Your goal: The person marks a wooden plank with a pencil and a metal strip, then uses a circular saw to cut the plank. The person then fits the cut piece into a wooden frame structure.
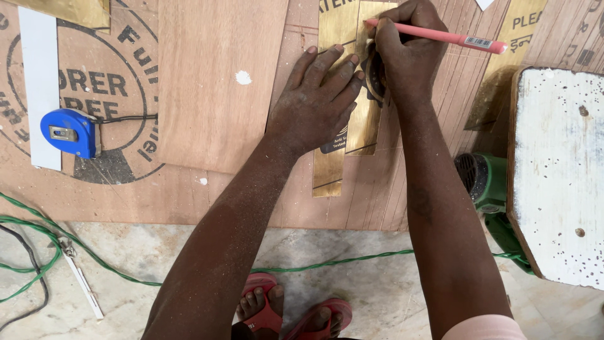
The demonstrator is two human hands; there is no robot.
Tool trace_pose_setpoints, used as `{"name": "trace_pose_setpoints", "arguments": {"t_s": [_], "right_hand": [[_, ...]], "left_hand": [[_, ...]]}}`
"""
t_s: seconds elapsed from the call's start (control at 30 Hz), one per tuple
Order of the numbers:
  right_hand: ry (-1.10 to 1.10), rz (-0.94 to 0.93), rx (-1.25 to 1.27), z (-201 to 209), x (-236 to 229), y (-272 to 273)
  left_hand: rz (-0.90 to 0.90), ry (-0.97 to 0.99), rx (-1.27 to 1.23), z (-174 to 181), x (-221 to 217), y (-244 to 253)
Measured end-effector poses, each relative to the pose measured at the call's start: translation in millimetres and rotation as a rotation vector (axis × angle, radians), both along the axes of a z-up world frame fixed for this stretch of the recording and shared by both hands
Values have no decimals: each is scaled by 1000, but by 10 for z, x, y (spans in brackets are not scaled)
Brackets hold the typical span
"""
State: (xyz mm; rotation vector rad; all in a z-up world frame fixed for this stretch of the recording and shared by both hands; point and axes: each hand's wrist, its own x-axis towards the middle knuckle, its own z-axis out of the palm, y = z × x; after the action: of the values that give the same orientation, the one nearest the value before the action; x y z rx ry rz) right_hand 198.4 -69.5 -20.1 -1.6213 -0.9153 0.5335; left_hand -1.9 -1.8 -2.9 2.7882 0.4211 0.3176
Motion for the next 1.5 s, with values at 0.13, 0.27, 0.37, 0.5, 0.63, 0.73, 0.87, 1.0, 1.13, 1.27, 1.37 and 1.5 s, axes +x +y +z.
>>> {"name": "trace_pose_setpoints", "arguments": {"t_s": [0.13, 0.27, 0.37, 0.5, 0.63, 0.73, 0.87, 1.0, 1.13, 1.27, 1.37, 1.5], "right_hand": [[-30, 9, 26, -21, 3, 23], [-23, 18, 15, -30, 12, -8], [-12, 24, 31, -33, 16, 4], [-42, -6, -3, -53, 22, 7], [10, 13, 11, -32, 13, -10], [29, 4, 7, -23, 1, -2], [19, 13, 20, -4, -2, 12], [45, -24, -18, 85, -11, 61], [336, -15, 79, 333, -14, 9], [-306, -102, -124, 597, -372, -480], [-577, -171, -477, 779, -766, -1171], [-640, -227, -854, 827, -1156, -1788]], "left_hand": [[5, -12, -8, 1, 0, -4], [-2, -5, -7, 2, -4, -7], [-6, -3, 10, 6, 3, -2], [2, -19, 20, -7, -5, -12], [-2, -16, -7, 6, -1, 0], [-1, -12, -11, 9, -8, -5], [5, -26, -10, -4, 6, -2], [-11, -19, 4, -32, -18, -2], [-15, -18, 39, -15, -5, -10], [-19, -60, 12, -29, 2, 1], [-49, -42, 49, -142, 6, 1], [-34, -76, 86, -231, -4, -29]]}}
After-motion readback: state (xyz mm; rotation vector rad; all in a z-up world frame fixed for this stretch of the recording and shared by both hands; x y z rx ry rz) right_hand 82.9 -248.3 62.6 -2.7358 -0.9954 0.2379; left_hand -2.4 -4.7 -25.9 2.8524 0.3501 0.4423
